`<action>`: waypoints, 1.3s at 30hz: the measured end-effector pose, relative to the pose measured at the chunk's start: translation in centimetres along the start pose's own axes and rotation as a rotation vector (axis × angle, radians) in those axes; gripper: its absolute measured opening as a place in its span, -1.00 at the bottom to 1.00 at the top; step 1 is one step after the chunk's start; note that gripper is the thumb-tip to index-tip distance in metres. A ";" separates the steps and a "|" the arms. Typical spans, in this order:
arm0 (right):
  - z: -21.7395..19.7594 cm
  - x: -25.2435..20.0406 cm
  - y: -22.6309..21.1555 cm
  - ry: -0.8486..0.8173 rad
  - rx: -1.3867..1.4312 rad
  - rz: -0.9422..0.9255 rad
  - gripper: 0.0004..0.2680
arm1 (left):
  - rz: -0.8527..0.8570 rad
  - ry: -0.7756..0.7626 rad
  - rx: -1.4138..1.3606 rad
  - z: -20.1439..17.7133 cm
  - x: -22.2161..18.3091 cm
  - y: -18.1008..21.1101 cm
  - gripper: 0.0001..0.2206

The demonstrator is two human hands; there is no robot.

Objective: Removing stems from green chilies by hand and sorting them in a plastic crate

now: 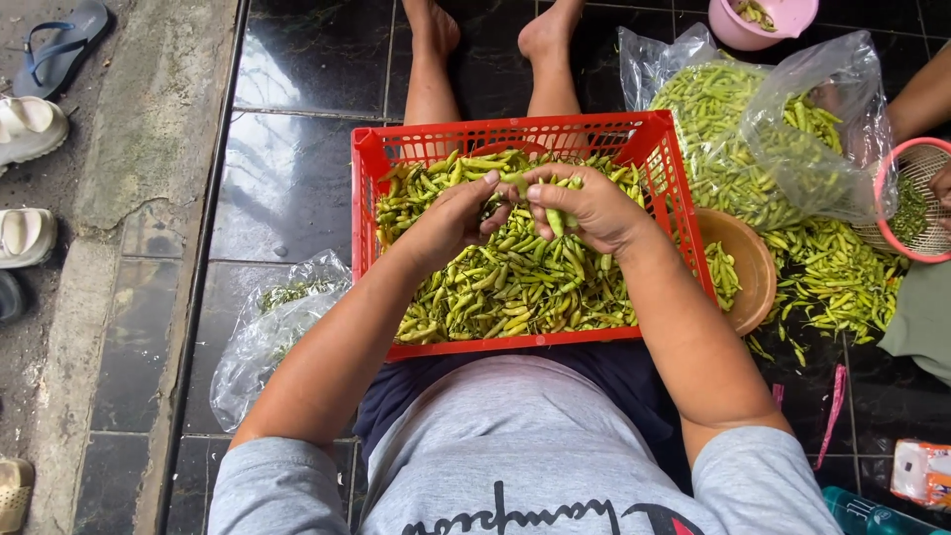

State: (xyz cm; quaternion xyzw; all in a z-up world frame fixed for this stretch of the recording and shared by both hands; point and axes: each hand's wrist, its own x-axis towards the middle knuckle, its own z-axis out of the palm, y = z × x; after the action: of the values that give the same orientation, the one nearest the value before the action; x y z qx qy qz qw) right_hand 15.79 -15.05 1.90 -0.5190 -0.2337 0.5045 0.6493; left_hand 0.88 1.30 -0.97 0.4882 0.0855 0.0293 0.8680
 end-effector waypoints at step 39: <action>1.0 -0.7 -0.1 0.124 -1.290 -0.871 -0.97 | 0.163 0.183 0.479 1.1 -0.9 -0.9 -0.86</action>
State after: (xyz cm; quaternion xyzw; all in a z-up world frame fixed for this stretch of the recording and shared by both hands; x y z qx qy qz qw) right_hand 14.68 -15.24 2.52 -0.6826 -0.6268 -0.0617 0.3706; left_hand 0.20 -0.27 -1.08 0.6804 0.1288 0.1219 0.7111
